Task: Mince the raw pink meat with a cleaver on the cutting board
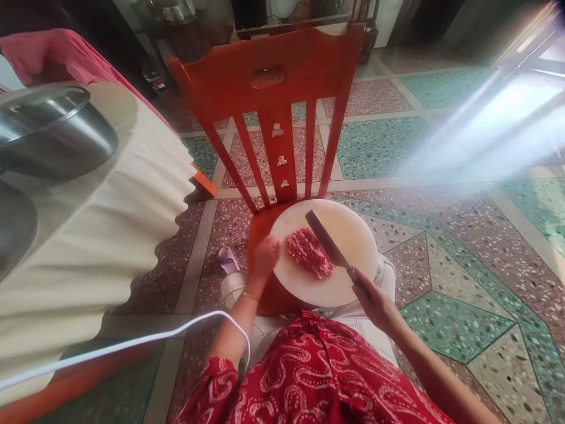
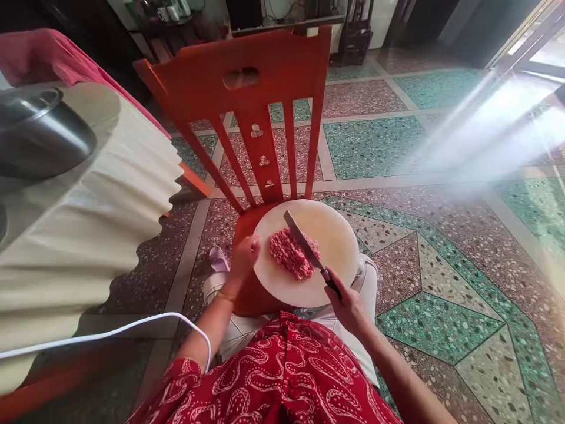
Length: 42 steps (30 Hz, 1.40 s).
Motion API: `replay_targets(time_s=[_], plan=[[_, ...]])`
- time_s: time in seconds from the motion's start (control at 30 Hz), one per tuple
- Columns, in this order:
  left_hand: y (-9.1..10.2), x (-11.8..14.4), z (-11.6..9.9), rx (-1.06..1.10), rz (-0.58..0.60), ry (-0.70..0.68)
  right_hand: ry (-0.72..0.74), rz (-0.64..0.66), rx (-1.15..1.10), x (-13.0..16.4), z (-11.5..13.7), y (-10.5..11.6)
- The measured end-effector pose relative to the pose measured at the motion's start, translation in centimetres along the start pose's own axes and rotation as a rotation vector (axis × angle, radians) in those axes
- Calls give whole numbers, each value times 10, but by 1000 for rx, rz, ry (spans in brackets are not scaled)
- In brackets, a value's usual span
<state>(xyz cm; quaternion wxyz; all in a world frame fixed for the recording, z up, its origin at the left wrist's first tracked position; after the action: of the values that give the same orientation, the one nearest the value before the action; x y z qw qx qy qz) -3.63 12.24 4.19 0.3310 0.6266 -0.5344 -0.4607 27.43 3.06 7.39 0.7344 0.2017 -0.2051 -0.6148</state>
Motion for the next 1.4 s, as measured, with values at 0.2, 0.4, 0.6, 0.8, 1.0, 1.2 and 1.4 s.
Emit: replay_targets(time_s=[0.2,0.4,0.6,0.8,1.0,1.2,1.4], plan=[[-15,-50,120,-186,107,282,3,33,2,-7,14,-4],[-47,-72,148,-225,277,223,-95,20,-27,1,-4,-12],[-50,-61,156,-91,228,271,-111,33,-40,-6,-8,-14],[-42,-61,160,-24,160,381,-100,39,-35,-4,-5,-16],[-48,-79,148,-154,219,284,-134,-9,-41,1,-8,-14],[-43,-101,147,-171,277,375,-147,-40,-66,-4,-12,-10],[-9,-76,67,152,9,254,-131,-48,-63,-9,0,-7]])
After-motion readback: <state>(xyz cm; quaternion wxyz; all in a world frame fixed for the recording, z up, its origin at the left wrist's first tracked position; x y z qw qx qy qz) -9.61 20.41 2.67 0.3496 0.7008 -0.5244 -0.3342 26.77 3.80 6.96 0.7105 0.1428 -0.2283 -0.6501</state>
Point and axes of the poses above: each hand's wrist, its own x-axis away from the middle knuckle, its own y-axis out of the back of the hand, z = x × y, the point moved 6 cm from there along -x, towards the middle knuckle, and after that the axes turned 5 degrees about -x, right-handed, at the moved point
